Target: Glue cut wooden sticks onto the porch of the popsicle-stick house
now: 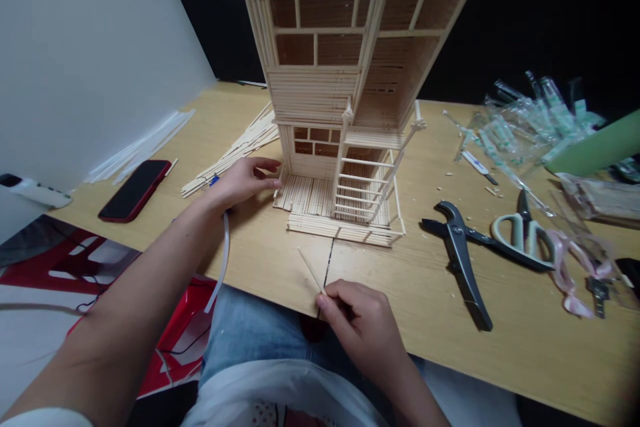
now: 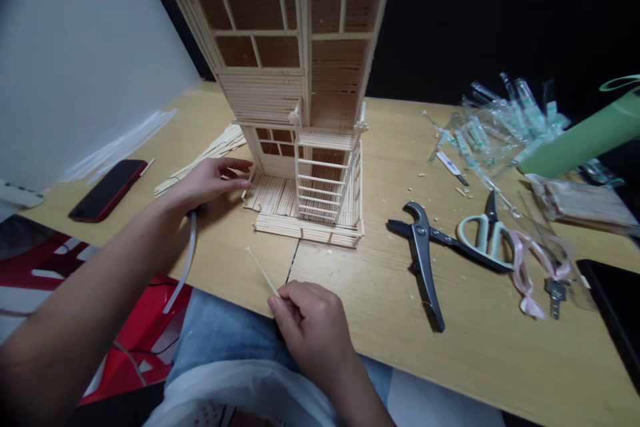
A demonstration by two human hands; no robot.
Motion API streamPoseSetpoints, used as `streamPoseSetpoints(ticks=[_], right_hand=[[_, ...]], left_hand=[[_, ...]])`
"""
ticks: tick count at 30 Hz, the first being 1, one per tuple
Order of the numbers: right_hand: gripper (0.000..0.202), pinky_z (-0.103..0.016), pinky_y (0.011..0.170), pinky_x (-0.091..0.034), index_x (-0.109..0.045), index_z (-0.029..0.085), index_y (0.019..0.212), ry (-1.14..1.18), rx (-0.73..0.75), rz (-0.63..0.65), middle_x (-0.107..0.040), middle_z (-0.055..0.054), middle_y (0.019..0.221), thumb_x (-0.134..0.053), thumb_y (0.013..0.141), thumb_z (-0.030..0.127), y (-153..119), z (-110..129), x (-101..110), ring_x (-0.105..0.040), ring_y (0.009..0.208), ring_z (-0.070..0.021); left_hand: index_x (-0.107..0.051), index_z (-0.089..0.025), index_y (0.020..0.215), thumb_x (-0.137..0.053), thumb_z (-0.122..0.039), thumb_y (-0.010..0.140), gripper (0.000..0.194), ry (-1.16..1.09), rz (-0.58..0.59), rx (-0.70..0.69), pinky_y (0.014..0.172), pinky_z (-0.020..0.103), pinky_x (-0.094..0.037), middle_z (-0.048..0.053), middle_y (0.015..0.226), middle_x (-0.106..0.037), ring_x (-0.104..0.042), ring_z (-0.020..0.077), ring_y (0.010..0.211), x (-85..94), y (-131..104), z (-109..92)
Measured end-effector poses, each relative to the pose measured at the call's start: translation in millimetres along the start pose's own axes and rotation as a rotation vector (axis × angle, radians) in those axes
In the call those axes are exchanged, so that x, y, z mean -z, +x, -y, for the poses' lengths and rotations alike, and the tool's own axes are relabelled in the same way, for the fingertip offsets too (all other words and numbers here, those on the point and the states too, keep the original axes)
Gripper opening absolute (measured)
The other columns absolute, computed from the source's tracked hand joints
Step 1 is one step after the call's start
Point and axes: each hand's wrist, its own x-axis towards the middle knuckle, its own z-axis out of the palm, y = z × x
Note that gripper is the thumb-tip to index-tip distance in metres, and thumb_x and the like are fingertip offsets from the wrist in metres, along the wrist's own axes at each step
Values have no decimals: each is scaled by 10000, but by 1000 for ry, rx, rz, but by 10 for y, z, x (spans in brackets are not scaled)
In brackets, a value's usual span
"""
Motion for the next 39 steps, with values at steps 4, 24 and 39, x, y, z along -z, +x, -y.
streamPoseSetpoints(ticks=[4,24,39], right_hand=[[300,-252,598,-381,-642,196,742,-4,-6,0,-626,8,634,-541,1000,314,2,4,3,-571,605,-131],[299,-255,604,-372,-644,192,750,-1,-1,4,-626,3,645,-535,1002,309,3,7,2,-567,612,-134],[298,-248,610,-371,-651,195,753,5,-13,-3,-643,5,657,-544,1004,316,-11,-9,-15,-575,623,-131]], left_hand=[[-729,-171,1235,-816,-471,663,652,0,-5,3,895,404,-522,146,1282,-721,-674,250,949,-11,11,19],[-672,-150,1327,-820,-519,656,780,19,8,-19,895,399,-518,161,1298,-704,-661,255,968,17,-15,35],[-685,-140,1319,-830,-564,637,816,-19,58,-54,858,390,-508,146,1241,-728,-640,224,889,9,32,126]])
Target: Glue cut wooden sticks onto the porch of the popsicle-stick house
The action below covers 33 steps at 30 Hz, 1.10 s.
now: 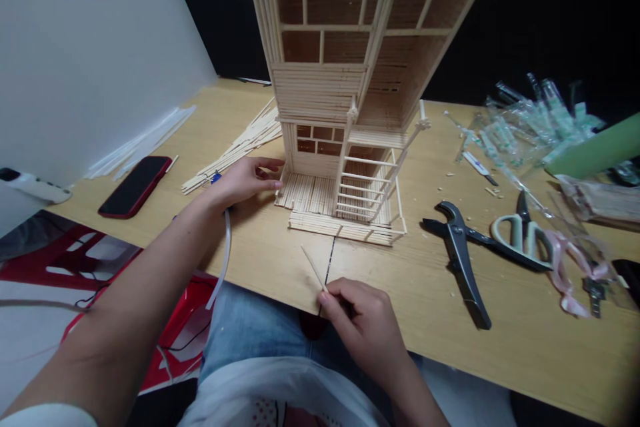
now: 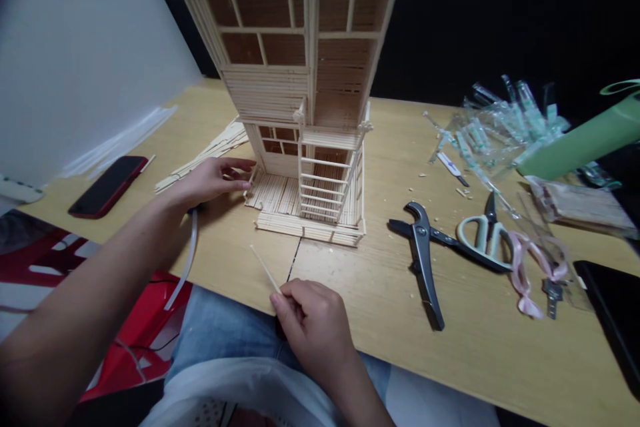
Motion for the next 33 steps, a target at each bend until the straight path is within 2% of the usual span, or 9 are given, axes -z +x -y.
streamPoseSetpoints(ticks=[16,25,28,31,33], right_hand=[[297,-244,601,-374,-653,197,754,3,3,-12,-641,13,651,-552,1002,325,-14,-9,-4,-574,613,-126],[302,-242,611,-379,-667,195,765,6,-16,-8,-656,4,664,-551,1004,337,0,-3,-3,-584,623,-129],[293,-237,613,-384,-669,195,767,8,-25,-10,-657,6,659,-557,998,336,-5,-2,-3,-589,623,-127],[292,-230,608,-386,-666,195,766,13,-32,-19,-658,8,660,-555,997,335,-12,2,-8,-587,614,-123],[299,-228,605,-390,-668,195,767,18,-43,-26,-657,6,663,-553,1000,343,-16,4,-14,-588,613,-123]], left_hand=[[-667,-141,1343,-828,-532,661,802,-10,7,-25,854,395,-508,161,1276,-701,-631,206,871,9,-7,13],[-696,-151,1304,-839,-508,656,753,-21,-18,-32,827,377,-520,149,1210,-726,-637,194,828,-9,-9,-4],[-724,-165,1251,-832,-490,673,672,-26,-98,-72,841,373,-525,139,1231,-728,-648,202,859,20,-88,-91],[-747,-188,1198,-805,-464,725,550,-56,-280,-125,882,368,-528,116,1230,-736,-662,204,905,64,-270,-206],[-763,-189,1140,-786,-453,758,465,-92,-416,-144,892,360,-530,101,1151,-759,-669,201,899,78,-446,-266]])
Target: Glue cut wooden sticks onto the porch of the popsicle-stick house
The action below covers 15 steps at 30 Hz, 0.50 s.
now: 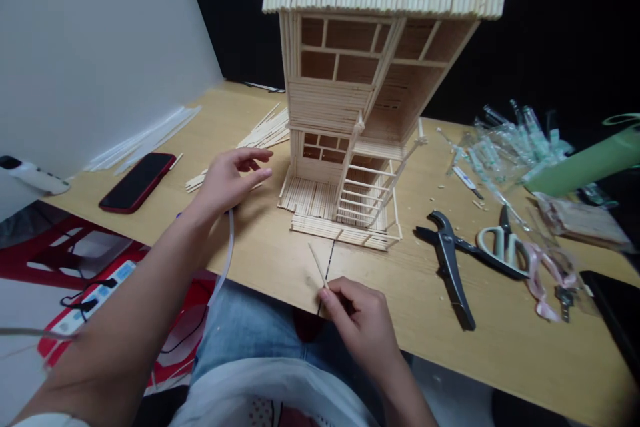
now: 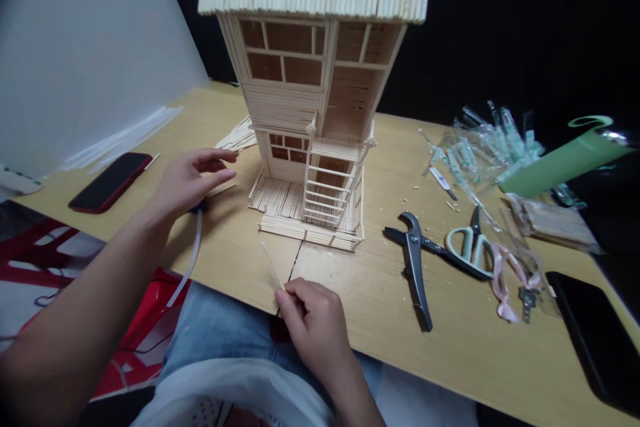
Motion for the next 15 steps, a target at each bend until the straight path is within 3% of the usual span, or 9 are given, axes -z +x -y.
streamPoseSetpoints(ticks=[4,8,10,12,15], right_hand=[[318,-231,596,-404,-706,192,823,16,-29,7,-657,-4,678,-539,1016,380,-7,-4,-18,-592,623,-133],[318,-237,600,-424,-736,190,923,11,-10,-11,-686,-16,717,-512,1032,387,-7,30,-54,-615,646,-144],[308,-240,617,-436,-732,191,926,8,4,-32,-701,-20,741,-509,1034,373,1,77,-81,-629,657,-146],[298,-240,618,-435,-719,193,896,-7,24,-42,-697,-16,735,-509,1034,355,17,137,-113,-629,651,-144],[279,-238,614,-426,-696,194,868,-78,72,-51,-687,-12,717,-506,1032,317,55,222,-169,-630,646,-144]], left_hand=[[-763,-176,1004,-754,-450,803,340,-143,-172,32,849,329,-539,80,993,-769,-684,195,868,75,-433,-97],[-718,-188,867,-695,-436,861,250,-246,-227,119,692,288,-518,30,776,-711,-628,159,700,-77,-984,-139],[-690,-195,811,-643,-435,905,262,-264,-116,179,665,287,-514,30,738,-692,-626,160,682,-219,-1243,-178],[-693,-209,888,-607,-428,928,238,-306,17,184,643,284,-517,35,764,-703,-649,171,705,-356,-1450,-232],[-691,-228,999,-606,-384,936,188,-239,145,103,680,292,-531,41,863,-722,-665,173,754,-490,-1624,-305]])
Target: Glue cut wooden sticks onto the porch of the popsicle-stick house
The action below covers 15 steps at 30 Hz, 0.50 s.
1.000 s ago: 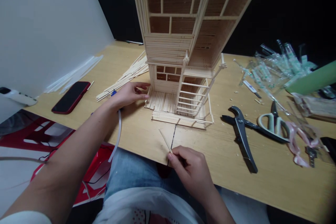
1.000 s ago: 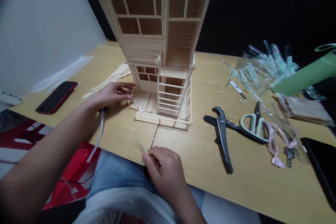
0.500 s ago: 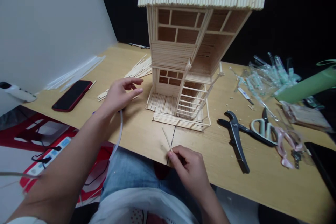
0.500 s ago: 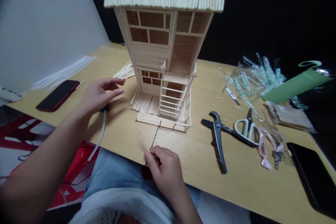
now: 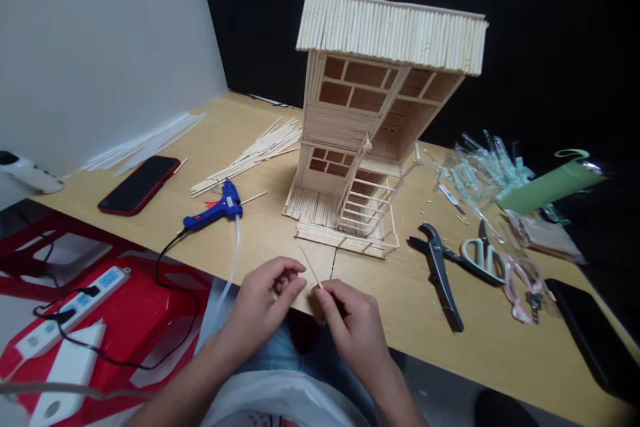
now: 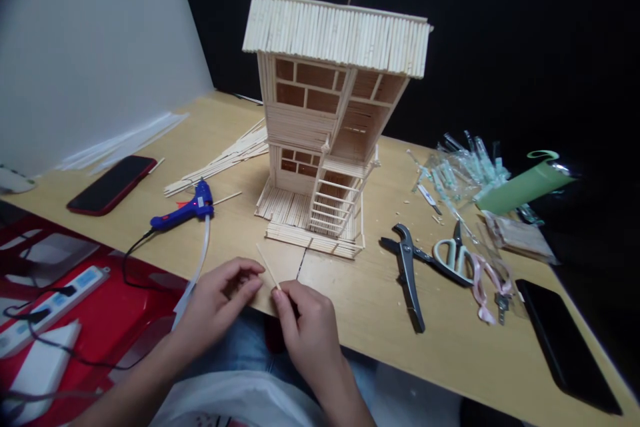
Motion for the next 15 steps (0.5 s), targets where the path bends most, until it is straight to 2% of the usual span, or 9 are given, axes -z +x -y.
streamPoseSetpoints(ticks=[4,11,15], right_hand=[[254,-237,640,-437,-700,198,901,-87,51,-22,-722,-26,764,-494,1031,268,29,57,-72,-660,678,-153],[221,-244,691,-468,-729,211,963,-93,87,40,-749,-32,834,-517,1020,233,-24,37,-137,-684,754,-166],[201,-255,694,-466,-723,208,936,-110,63,45,-728,-31,814,-540,1011,242,-18,58,-152,-670,752,-167]], left_hand=[[-672,-226,961,-594,-359,956,155,79,55,-57,667,290,-505,25,822,-689,-627,160,710,-60,-35,16],[-665,-205,858,-571,-422,973,263,-121,54,27,677,274,-502,21,798,-691,-644,160,729,-41,-7,120],[-639,-196,801,-552,-441,974,312,-95,24,37,601,260,-447,0,699,-635,-576,141,633,16,44,87]])
